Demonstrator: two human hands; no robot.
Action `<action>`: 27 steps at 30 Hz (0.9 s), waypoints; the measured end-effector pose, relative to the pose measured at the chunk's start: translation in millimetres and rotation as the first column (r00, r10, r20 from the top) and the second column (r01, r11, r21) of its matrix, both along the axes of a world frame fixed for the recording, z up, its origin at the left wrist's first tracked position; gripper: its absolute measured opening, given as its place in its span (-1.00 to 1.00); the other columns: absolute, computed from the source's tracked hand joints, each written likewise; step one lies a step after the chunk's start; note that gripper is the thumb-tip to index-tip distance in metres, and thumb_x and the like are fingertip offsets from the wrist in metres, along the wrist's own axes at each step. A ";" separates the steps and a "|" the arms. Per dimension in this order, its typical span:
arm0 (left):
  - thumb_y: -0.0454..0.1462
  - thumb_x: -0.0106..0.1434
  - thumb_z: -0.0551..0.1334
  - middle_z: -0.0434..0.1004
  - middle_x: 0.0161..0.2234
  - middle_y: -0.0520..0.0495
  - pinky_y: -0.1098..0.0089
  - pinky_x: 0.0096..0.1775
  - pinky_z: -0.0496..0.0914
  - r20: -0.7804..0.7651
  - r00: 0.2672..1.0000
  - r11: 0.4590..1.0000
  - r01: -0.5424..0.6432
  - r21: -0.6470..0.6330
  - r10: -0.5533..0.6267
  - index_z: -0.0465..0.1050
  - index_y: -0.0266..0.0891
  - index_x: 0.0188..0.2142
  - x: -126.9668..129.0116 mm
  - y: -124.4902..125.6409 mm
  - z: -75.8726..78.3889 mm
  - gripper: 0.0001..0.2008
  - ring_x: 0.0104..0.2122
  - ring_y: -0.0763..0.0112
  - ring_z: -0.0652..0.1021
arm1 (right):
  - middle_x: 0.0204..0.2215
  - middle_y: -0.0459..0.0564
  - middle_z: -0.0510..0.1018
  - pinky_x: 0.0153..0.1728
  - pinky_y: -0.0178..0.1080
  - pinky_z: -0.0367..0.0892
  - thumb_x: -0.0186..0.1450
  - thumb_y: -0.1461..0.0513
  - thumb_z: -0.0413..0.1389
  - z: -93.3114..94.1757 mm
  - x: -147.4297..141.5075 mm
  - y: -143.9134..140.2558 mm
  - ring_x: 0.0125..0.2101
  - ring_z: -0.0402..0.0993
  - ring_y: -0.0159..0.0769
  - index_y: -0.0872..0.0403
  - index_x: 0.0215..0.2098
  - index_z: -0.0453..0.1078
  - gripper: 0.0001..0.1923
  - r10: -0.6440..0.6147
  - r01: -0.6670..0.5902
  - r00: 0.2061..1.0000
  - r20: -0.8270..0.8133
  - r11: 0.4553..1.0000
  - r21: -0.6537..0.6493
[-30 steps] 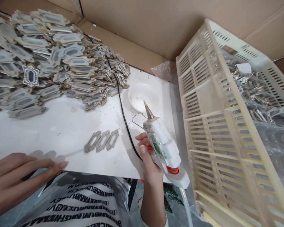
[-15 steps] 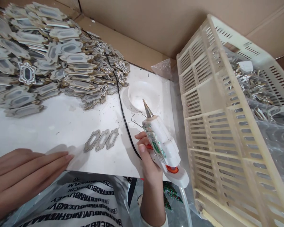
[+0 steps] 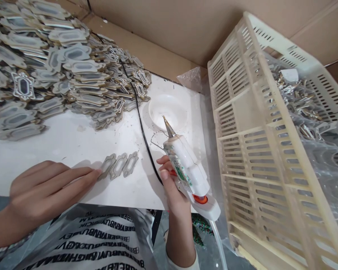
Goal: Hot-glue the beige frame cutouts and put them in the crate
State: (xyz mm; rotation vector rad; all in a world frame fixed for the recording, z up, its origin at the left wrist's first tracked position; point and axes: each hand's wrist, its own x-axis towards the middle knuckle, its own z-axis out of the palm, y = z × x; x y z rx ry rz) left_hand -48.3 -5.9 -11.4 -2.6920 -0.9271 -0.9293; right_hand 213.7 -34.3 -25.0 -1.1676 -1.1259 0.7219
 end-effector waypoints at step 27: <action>0.02 0.46 0.14 0.47 -0.40 0.12 0.28 -0.26 0.37 -0.010 0.939 0.902 -0.334 -0.273 0.345 0.49 -0.13 -0.05 8.7 -9.0 -14.9 -0.67 -0.38 0.40 0.50 | -0.37 -0.08 0.53 -0.18 -0.14 0.39 0.37 0.18 0.17 1.6 2.9 -0.6 -0.29 0.49 -0.21 -0.01 -0.39 0.46 -0.84 0.001 0.002 0.990 0.138 1.000 -0.016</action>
